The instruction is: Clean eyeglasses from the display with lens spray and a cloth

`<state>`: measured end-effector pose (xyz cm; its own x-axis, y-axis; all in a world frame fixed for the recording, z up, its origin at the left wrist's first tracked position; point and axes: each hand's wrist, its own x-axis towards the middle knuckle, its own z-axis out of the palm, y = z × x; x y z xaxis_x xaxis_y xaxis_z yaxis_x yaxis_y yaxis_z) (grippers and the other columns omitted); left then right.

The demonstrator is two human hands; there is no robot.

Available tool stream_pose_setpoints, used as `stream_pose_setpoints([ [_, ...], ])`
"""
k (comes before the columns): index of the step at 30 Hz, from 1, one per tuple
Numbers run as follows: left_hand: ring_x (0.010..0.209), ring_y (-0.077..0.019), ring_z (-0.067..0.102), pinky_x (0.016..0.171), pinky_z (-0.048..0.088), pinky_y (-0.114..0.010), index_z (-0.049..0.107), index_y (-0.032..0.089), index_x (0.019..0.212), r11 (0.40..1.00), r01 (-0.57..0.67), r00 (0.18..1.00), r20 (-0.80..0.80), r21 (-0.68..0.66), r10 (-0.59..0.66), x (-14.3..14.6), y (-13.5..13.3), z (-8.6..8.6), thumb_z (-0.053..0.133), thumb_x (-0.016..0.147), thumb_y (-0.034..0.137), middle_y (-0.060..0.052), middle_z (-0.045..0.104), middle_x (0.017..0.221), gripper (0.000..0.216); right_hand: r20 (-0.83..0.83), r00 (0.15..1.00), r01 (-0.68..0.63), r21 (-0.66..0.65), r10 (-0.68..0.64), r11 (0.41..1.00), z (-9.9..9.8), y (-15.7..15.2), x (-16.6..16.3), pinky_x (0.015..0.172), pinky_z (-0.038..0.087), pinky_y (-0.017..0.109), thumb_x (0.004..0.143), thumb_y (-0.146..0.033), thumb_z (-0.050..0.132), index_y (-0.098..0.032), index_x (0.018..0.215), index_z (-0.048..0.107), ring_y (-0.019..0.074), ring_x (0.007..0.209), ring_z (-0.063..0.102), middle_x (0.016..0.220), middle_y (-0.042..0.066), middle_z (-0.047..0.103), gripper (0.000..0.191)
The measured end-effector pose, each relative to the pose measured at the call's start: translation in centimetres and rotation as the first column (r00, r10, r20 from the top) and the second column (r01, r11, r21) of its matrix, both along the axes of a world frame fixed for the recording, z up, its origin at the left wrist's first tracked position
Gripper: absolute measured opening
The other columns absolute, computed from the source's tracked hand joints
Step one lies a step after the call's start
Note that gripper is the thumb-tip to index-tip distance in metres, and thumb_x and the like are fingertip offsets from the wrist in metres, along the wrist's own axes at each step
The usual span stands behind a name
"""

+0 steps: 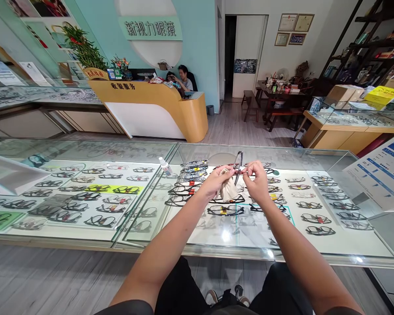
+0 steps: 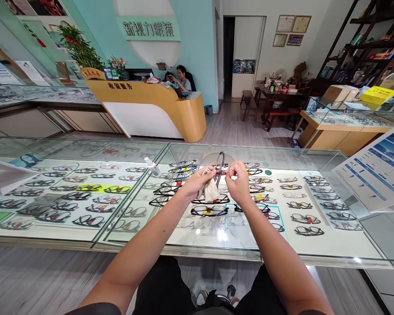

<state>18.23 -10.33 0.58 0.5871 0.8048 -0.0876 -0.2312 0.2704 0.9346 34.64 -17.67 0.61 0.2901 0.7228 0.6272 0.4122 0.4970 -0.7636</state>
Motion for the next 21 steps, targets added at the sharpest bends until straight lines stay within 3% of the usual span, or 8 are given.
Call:
stream_pose_setpoints([
  [8,0.062,-0.0079,0.052,0.057,0.039,-0.019,0.068,0.017,0.090,1.000,0.015,1.000,0.008,-0.015,-0.015,-0.06,-0.22,0.58,0.098,0.062,0.055,0.003,0.062,0.074,0.055,0.033,0.999,-0.001,-0.006,0.001,1.000,-0.02,-0.19,-0.05,0.081,0.042,0.041,0.084,-0.006,0.058,-0.027,0.079,0.048,0.0244,0.088,0.057,0.089,0.002,0.054,0.024],
  [16,0.063,-0.0080,0.053,0.058,0.041,-0.019,0.069,0.017,0.092,1.000,-0.030,1.000,0.005,0.006,0.030,0.00,-0.17,0.42,0.098,0.061,0.056,0.003,0.062,0.075,0.058,0.072,0.997,-0.028,-0.041,0.031,0.999,0.15,-0.23,-0.03,0.082,0.043,0.042,0.088,-0.024,0.073,-0.028,0.086,0.064,0.0264,0.096,0.056,0.095,0.004,0.059,0.010],
  [21,0.064,-0.0085,0.054,0.059,0.043,-0.020,0.070,0.017,0.091,0.999,-0.037,0.999,0.000,0.014,0.037,-0.03,0.02,0.23,0.098,0.061,0.055,0.002,0.063,0.077,0.056,0.093,0.995,-0.026,-0.068,0.032,0.997,-0.16,-0.06,-0.06,0.083,0.044,0.042,0.089,-0.027,0.074,-0.028,0.083,0.068,0.0265,0.098,0.057,0.097,0.005,0.058,0.009],
])
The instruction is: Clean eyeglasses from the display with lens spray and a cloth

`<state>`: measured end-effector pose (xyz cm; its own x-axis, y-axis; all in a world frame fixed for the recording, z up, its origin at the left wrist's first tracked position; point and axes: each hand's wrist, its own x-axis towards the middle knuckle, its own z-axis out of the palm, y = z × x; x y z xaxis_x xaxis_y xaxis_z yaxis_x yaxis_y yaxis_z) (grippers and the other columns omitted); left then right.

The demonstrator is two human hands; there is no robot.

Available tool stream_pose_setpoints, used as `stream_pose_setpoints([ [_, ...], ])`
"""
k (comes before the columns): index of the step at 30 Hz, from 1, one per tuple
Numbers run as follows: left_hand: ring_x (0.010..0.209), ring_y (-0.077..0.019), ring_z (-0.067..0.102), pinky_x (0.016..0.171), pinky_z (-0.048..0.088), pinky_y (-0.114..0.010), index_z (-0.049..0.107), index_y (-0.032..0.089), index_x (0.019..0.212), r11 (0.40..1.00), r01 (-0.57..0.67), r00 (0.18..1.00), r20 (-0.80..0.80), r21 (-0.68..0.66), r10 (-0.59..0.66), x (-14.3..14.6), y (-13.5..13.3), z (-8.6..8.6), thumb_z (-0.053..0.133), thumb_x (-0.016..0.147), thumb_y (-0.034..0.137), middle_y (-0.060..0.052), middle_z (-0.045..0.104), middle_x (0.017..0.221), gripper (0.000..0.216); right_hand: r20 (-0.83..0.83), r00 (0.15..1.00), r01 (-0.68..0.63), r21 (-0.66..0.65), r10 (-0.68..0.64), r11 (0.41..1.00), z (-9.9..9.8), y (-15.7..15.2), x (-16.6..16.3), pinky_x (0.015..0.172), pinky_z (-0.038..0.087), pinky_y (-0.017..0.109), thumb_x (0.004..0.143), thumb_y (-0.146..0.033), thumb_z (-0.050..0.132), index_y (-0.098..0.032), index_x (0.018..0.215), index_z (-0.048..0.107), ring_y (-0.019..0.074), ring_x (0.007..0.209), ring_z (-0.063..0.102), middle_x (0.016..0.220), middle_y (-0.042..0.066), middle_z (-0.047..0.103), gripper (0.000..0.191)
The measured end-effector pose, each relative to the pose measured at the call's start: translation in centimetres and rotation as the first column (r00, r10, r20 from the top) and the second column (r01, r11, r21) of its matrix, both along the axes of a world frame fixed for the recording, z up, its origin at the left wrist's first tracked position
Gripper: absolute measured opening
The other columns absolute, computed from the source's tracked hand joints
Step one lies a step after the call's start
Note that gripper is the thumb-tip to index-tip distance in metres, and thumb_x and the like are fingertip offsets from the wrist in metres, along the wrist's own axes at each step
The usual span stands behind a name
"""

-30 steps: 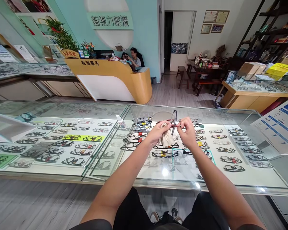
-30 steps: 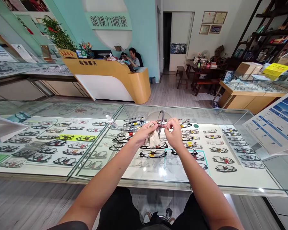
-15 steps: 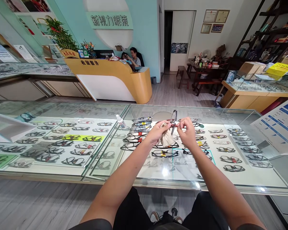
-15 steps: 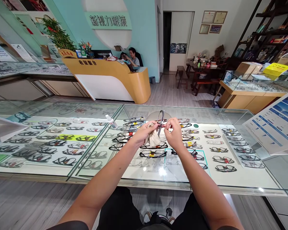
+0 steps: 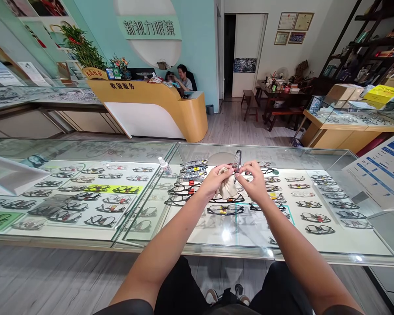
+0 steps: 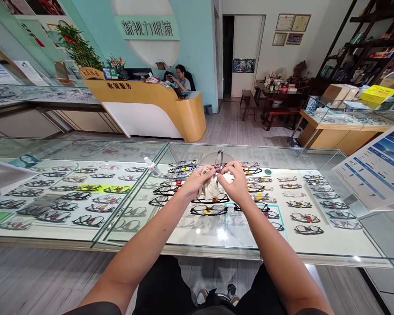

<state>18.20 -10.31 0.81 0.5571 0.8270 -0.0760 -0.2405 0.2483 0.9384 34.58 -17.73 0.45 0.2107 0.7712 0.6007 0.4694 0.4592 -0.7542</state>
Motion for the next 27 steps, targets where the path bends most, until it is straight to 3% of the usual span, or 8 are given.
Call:
stream_pose_setpoints([
  [10,0.062,-0.0080,0.053,0.057,0.041,-0.020,0.072,0.018,0.092,1.000,0.014,1.000,-0.014,0.012,-0.014,-0.4,0.6,-0.3,0.097,0.065,0.053,0.003,0.063,0.076,0.051,-0.106,0.993,-0.052,-0.040,0.047,0.998,0.2,0.1,0.3,0.089,0.043,0.043,0.087,-0.026,0.073,-0.027,0.077,0.066,0.0247,0.095,0.057,0.096,0.004,0.060,0.012],
  [15,0.064,-0.0089,0.057,0.060,0.044,-0.021,0.072,0.018,0.092,0.999,0.031,0.999,0.011,-0.034,-0.031,-0.7,0.9,0.2,0.099,0.062,0.051,0.002,0.068,0.081,0.052,-0.267,0.955,-0.152,-0.079,0.126,0.985,0.2,0.4,1.0,0.095,0.044,0.045,0.091,-0.028,0.066,-0.026,0.072,0.067,0.0255,0.099,0.058,0.097,0.005,0.061,0.019],
  [18,0.065,-0.0100,0.058,0.062,0.046,-0.022,0.070,0.017,0.090,0.996,0.041,0.998,0.058,-0.084,-0.036,-0.8,0.9,0.4,0.100,0.060,0.049,0.002,0.068,0.080,0.053,-0.323,0.933,-0.191,-0.067,0.160,0.979,0.1,0.5,1.3,0.098,0.046,0.044,0.093,-0.032,0.068,-0.027,0.081,0.073,0.0255,0.103,0.060,0.101,0.005,0.061,0.013],
  [20,0.065,-0.0106,0.058,0.062,0.045,-0.022,0.069,0.017,0.089,0.992,0.047,0.996,0.076,-0.119,-0.038,-0.8,0.9,0.3,0.101,0.060,0.048,0.002,0.068,0.079,0.053,-0.305,0.940,-0.184,-0.070,0.155,0.980,0.0,0.6,1.3,0.097,0.048,0.042,0.090,-0.037,0.076,-0.029,0.092,0.073,0.0251,0.104,0.061,0.105,0.005,0.062,0.009],
  [22,0.065,-0.0112,0.059,0.061,0.045,-0.023,0.068,0.017,0.089,0.988,0.051,0.996,0.083,-0.143,-0.039,-0.8,0.9,0.3,0.101,0.060,0.047,0.001,0.068,0.079,0.053,-0.240,0.962,-0.150,-0.075,0.128,0.986,-0.1,0.5,1.2,0.095,0.048,0.041,0.086,-0.039,0.082,-0.029,0.098,0.070,0.0256,0.107,0.061,0.109,0.005,0.063,0.020],
  [27,0.067,-0.0110,0.060,0.061,0.045,-0.023,0.067,0.017,0.087,0.987,0.075,0.993,0.098,-0.139,-0.062,-0.6,0.7,0.5,0.101,0.060,0.047,-0.002,0.072,0.089,0.053,-0.114,0.992,-0.063,-0.067,0.056,0.996,0.1,0.2,0.8,0.093,0.046,0.040,0.082,-0.042,0.088,-0.029,0.098,0.065,0.0268,0.109,0.060,0.109,0.006,0.066,0.031],
])
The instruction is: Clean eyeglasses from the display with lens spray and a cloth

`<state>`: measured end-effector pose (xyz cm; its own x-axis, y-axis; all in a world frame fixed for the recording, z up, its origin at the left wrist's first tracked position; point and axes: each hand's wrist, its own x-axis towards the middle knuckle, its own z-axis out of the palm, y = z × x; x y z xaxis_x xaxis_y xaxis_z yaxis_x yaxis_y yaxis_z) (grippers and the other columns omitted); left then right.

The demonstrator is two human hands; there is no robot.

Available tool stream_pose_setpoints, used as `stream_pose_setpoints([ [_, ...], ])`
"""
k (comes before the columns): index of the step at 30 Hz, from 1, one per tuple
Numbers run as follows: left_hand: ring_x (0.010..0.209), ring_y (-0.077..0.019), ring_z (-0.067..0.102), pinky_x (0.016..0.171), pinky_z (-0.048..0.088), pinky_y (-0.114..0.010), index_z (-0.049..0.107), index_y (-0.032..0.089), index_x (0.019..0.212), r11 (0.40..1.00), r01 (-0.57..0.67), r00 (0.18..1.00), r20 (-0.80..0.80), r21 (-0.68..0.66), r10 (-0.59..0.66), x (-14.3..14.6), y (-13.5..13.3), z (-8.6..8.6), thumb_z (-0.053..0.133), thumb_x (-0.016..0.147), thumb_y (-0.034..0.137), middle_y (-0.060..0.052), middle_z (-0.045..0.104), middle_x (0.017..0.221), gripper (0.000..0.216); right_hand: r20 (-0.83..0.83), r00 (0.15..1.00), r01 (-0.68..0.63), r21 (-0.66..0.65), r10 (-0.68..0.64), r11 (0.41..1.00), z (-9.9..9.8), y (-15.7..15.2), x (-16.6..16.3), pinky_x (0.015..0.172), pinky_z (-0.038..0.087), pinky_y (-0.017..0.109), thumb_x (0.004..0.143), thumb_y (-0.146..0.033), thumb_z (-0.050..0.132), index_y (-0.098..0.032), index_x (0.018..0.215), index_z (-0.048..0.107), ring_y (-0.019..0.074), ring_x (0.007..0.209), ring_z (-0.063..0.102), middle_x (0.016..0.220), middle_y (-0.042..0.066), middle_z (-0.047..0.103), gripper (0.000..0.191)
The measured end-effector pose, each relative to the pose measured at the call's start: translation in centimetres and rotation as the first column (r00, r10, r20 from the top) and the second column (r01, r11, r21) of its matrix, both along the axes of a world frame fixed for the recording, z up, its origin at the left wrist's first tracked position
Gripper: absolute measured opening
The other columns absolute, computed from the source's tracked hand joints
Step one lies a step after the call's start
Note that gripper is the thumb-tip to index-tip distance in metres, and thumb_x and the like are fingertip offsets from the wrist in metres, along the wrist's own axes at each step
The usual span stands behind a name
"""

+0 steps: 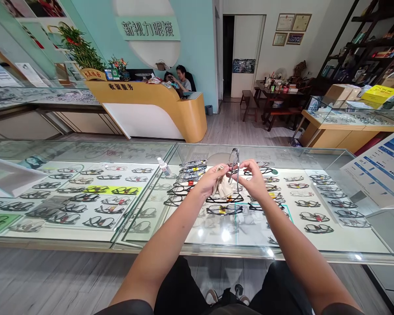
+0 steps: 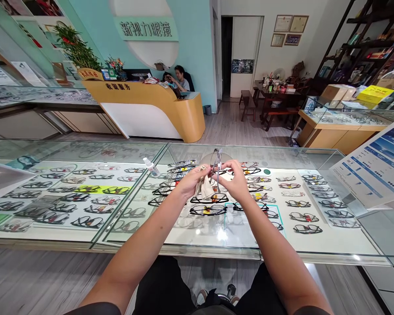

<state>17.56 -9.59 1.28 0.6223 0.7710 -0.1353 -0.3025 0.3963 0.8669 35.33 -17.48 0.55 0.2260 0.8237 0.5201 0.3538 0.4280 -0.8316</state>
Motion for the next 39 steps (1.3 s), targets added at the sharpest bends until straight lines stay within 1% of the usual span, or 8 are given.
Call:
stream_pose_setpoints([
  [5,0.064,-0.0106,0.057,0.062,0.045,-0.023,0.067,0.017,0.087,0.999,0.025,0.999,-0.027,0.023,-0.024,-0.1,-0.2,0.2,0.100,0.061,0.048,0.001,0.066,0.078,0.052,-0.212,0.975,-0.078,-0.033,0.070,0.996,-0.1,0.2,0.2,0.092,0.050,0.039,0.082,-0.057,0.085,-0.028,0.094,0.064,0.0256,0.103,0.065,0.105,0.005,0.066,0.037],
  [11,0.061,-0.0068,0.051,0.056,0.034,-0.020,0.069,0.016,0.084,0.977,0.092,0.983,-0.171,0.191,-0.059,-0.5,-0.3,0.6,0.098,0.063,0.053,0.001,0.063,0.079,0.052,-0.458,0.881,-0.151,-0.045,0.114,0.987,-0.7,1.0,1.3,0.087,0.053,0.041,0.081,-0.091,0.060,-0.027,0.090,0.065,0.0260,0.093,0.071,0.101,0.005,0.067,0.065],
  [14,0.060,-0.0065,0.049,0.056,0.031,-0.020,0.068,0.016,0.084,0.964,0.118,0.975,-0.213,0.238,-0.067,-0.6,-0.3,0.4,0.096,0.064,0.057,0.002,0.058,0.075,0.053,-0.503,0.853,-0.182,-0.036,0.139,0.983,-0.7,1.1,1.5,0.085,0.054,0.042,0.079,-0.097,0.053,-0.027,0.088,0.065,0.0274,0.090,0.073,0.093,0.005,0.067,0.071],
  [19,0.059,-0.0067,0.045,0.056,0.031,-0.020,0.068,0.017,0.090,0.959,0.095,0.979,-0.200,0.268,-0.041,-0.4,-0.2,-0.1,0.094,0.069,0.058,0.004,0.053,0.073,0.053,-0.389,0.919,-0.123,-0.144,0.058,0.982,-0.5,0.8,0.8,0.091,0.055,0.039,0.078,-0.070,0.081,-0.027,0.096,0.063,0.0250,0.097,0.071,0.100,0.004,0.071,0.050],
  [23,0.059,-0.0072,0.044,0.056,0.031,-0.022,0.069,0.016,0.086,0.942,0.099,0.976,-0.218,0.319,-0.029,-0.2,-0.4,-0.2,0.092,0.071,0.060,0.004,0.051,0.071,0.051,-0.331,0.944,-0.067,-0.172,0.007,0.983,-0.5,0.8,0.1,0.091,0.057,0.039,0.068,-0.051,0.092,-0.027,0.103,0.061,0.0215,0.092,0.067,0.103,0.003,0.067,0.053],
  [26,0.060,-0.0075,0.046,0.056,0.033,-0.021,0.070,0.017,0.086,0.950,0.073,0.979,-0.204,0.304,-0.010,0.0,-0.4,-0.3,0.093,0.069,0.059,0.003,0.053,0.073,0.052,-0.357,0.934,-0.057,-0.142,0.003,0.988,-0.8,0.9,-0.1,0.094,0.058,0.041,0.068,-0.046,0.092,-0.027,0.105,0.058,0.0208,0.091,0.068,0.105,0.003,0.067,0.053],
  [33,0.060,-0.0074,0.048,0.056,0.037,-0.021,0.073,0.017,0.087,0.972,-0.045,0.990,-0.123,0.230,0.075,0.2,-0.1,-0.5,0.097,0.063,0.055,0.004,0.059,0.071,0.051,-0.505,0.862,-0.118,-0.128,0.038,0.985,-1.3,1.5,0.2,0.097,0.058,0.043,0.067,-0.031,0.085,-0.029,0.117,0.058,0.0243,0.108,0.072,0.108,0.003,0.064,0.056],
  [39,0.059,-0.0081,0.051,0.055,0.037,-0.021,0.072,0.018,0.086,0.980,-0.077,0.992,-0.085,0.185,0.094,0.1,0.2,-0.5,0.099,0.061,0.052,0.003,0.065,0.073,0.050,-0.591,0.802,-0.181,-0.097,0.090,0.979,-0.9,1.6,0.4,0.099,0.055,0.042,0.060,-0.017,0.071,-0.029,0.109,0.060,0.0247,0.109,0.073,0.102,0.000,0.064,0.052],
])
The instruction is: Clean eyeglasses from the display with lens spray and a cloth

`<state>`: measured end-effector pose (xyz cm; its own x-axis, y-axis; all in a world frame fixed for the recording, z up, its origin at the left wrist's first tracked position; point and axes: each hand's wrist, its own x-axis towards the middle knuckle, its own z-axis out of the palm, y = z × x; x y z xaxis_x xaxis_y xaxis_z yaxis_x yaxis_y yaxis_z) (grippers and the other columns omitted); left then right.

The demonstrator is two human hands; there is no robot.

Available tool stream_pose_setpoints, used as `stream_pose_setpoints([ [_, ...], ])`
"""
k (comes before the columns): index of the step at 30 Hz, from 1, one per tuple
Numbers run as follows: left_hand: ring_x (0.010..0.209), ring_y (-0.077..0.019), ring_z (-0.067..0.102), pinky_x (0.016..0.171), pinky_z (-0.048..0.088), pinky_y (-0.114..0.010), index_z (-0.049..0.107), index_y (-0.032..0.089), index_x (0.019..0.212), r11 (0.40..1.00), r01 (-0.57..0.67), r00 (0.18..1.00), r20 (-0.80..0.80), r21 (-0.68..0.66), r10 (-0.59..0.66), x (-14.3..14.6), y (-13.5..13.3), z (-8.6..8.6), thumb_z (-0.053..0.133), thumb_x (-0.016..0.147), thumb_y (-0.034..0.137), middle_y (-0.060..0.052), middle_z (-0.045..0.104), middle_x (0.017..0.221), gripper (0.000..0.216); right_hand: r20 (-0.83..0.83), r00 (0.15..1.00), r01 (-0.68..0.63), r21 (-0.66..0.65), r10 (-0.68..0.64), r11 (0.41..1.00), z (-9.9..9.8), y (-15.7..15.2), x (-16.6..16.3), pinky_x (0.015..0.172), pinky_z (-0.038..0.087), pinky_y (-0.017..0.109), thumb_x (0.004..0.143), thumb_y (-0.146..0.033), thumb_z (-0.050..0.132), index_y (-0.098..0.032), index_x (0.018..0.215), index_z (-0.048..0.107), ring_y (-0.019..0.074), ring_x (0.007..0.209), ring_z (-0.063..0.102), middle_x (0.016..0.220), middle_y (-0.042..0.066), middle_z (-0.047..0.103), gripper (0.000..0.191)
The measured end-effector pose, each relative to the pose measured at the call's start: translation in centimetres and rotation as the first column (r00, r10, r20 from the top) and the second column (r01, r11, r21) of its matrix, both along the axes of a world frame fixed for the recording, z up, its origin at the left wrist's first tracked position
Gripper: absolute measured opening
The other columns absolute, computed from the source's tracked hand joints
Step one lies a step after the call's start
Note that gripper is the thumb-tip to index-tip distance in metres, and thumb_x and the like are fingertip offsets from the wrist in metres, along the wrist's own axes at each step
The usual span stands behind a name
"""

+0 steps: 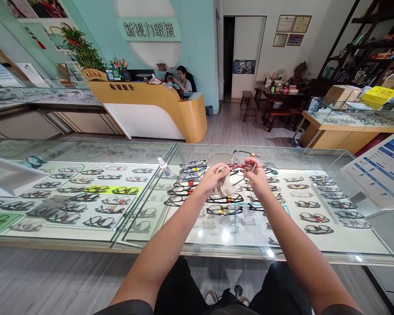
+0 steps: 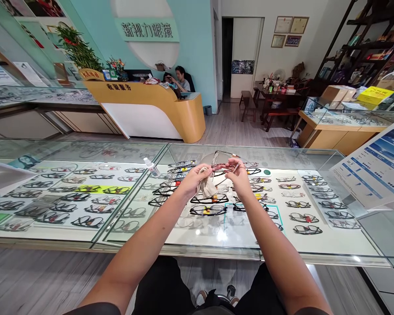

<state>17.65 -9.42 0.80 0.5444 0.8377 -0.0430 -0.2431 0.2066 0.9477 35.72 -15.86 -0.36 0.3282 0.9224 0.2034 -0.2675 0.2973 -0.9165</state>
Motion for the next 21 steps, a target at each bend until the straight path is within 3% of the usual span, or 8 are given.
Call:
stream_pose_setpoints([
  [4,0.079,-0.0135,0.067,0.064,0.045,-0.021,0.069,0.018,0.086,1.000,0.010,0.997,0.081,-0.015,-0.008,0.0,0.3,0.1,0.098,0.065,0.049,-0.004,0.078,0.098,0.048,-0.071,0.996,-0.050,0.001,0.049,0.999,0.4,-0.3,0.0,0.096,0.053,0.038,0.055,-0.013,0.064,-0.028,0.100,0.065,0.0242,0.108,0.072,0.099,0.000,0.064,0.048],
  [7,0.096,-0.0181,0.072,0.076,0.051,-0.023,0.066,0.019,0.085,1.000,-0.002,0.987,0.159,-0.009,0.003,-0.1,0.4,0.3,0.096,0.069,0.047,-0.008,0.080,0.107,0.044,-0.059,0.997,-0.046,0.005,0.046,0.999,0.6,-0.6,-0.1,0.096,0.052,0.037,0.056,-0.015,0.062,-0.025,0.087,0.067,0.0239,0.106,0.071,0.100,0.002,0.065,0.032],
  [9,0.092,-0.0163,0.071,0.077,0.052,-0.024,0.065,0.019,0.085,0.999,-0.035,0.979,0.199,-0.014,0.038,-0.2,0.6,0.4,0.097,0.070,0.045,-0.009,0.081,0.113,0.044,-0.037,0.999,-0.025,0.009,0.026,1.000,0.6,-0.6,0.0,0.095,0.051,0.037,0.058,-0.017,0.061,-0.024,0.078,0.065,0.0236,0.104,0.069,0.098,0.003,0.065,0.022],
  [13,0.073,-0.0098,0.062,0.065,0.048,-0.023,0.066,0.019,0.087,0.990,-0.133,0.955,0.262,-0.046,0.140,-0.7,1.3,0.5,0.096,0.071,0.043,-0.008,0.077,0.128,0.041,-0.005,1.000,0.031,0.004,-0.031,1.000,0.3,-0.4,0.5,0.086,0.051,0.038,0.058,-0.020,0.057,-0.025,0.074,0.057,0.0226,0.094,0.065,0.090,0.003,0.062,0.017],
  [17,0.082,-0.0135,0.066,0.067,0.044,-0.023,0.068,0.019,0.087,0.981,-0.193,0.952,0.238,-0.026,0.194,-1.2,2.0,0.3,0.096,0.070,0.045,-0.008,0.079,0.122,0.041,0.122,0.989,0.091,-0.019,-0.088,0.996,0.0,-0.3,1.1,0.080,0.048,0.038,0.058,-0.020,0.057,-0.025,0.074,0.056,0.0221,0.084,0.060,0.083,0.001,0.059,0.016],
  [21,0.103,-0.0215,0.070,0.079,0.047,-0.025,0.074,0.018,0.087,0.976,-0.157,0.988,0.028,0.150,0.155,-1.1,1.8,0.0,0.095,0.069,0.053,-0.009,0.080,0.109,0.044,0.333,0.927,0.180,0.002,-0.171,0.984,0.4,-0.8,1.1,0.092,0.045,0.042,0.062,-0.016,0.065,-0.025,0.072,0.068,0.0244,0.090,0.056,0.084,0.002,0.063,0.014],
])
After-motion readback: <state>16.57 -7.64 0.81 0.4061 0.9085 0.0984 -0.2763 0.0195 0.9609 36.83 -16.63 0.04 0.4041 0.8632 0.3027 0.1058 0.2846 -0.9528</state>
